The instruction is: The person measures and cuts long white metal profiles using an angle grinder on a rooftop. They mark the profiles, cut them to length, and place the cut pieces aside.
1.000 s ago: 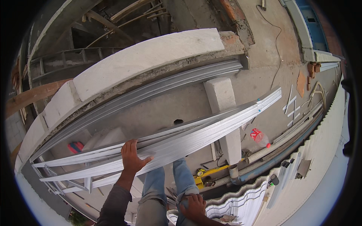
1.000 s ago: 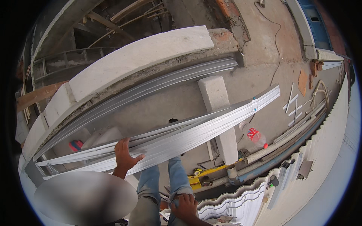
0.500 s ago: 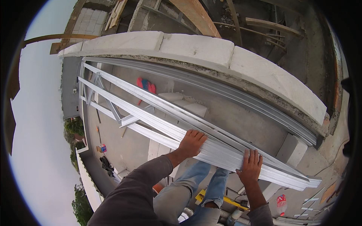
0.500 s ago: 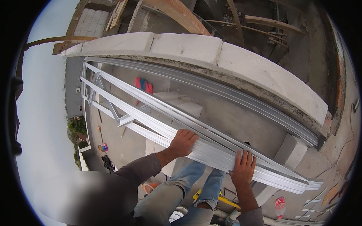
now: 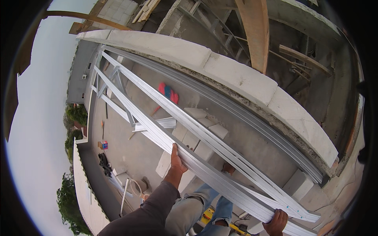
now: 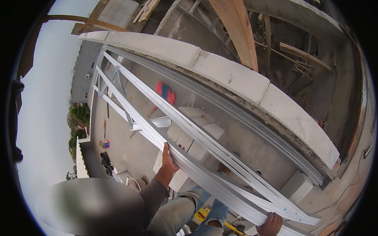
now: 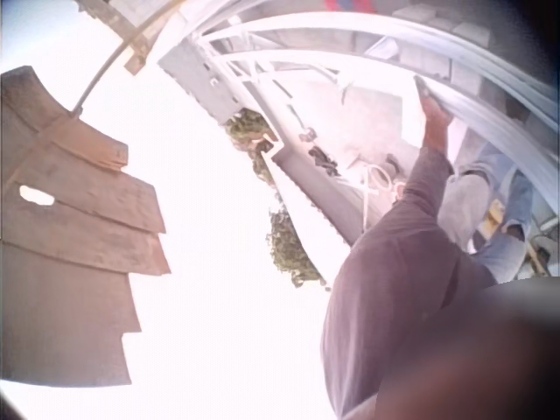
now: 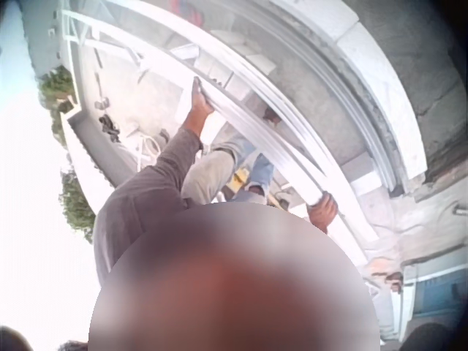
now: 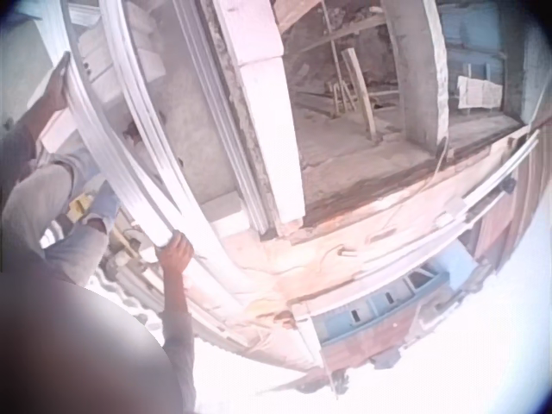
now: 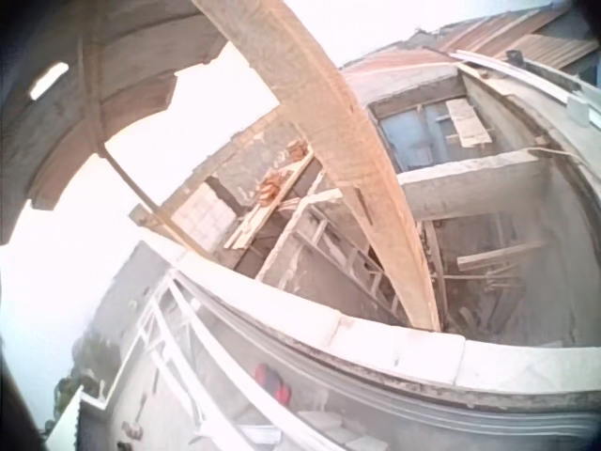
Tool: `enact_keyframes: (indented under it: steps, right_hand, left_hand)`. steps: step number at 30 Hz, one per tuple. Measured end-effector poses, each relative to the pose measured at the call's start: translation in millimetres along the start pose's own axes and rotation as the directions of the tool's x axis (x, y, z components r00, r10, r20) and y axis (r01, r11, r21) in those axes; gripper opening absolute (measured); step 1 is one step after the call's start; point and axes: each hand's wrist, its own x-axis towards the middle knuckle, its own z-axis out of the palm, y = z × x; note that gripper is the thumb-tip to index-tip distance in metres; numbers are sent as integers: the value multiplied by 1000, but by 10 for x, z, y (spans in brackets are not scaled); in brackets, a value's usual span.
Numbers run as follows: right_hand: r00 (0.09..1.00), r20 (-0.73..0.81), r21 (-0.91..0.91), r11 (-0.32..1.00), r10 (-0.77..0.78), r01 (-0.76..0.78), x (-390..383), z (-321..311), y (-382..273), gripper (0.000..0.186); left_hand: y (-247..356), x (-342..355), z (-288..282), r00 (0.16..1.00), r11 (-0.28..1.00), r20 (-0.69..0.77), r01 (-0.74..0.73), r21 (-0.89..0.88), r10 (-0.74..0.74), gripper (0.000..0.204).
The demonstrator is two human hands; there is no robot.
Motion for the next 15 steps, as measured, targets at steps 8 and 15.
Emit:
enact_keyframes:
  steps: [8,15]
  right_hand:
    - [999,-39,7,999,-37,37,195,-52,450,77]
    - [997,-69,-2,1000,15,-15,623,-219,407,72]
  left_hand:
    - [-173,-220,474,991,999,132,17,-32,-13,73]
    - [41,62,1160,973,997,231,40,-71,-23,71]
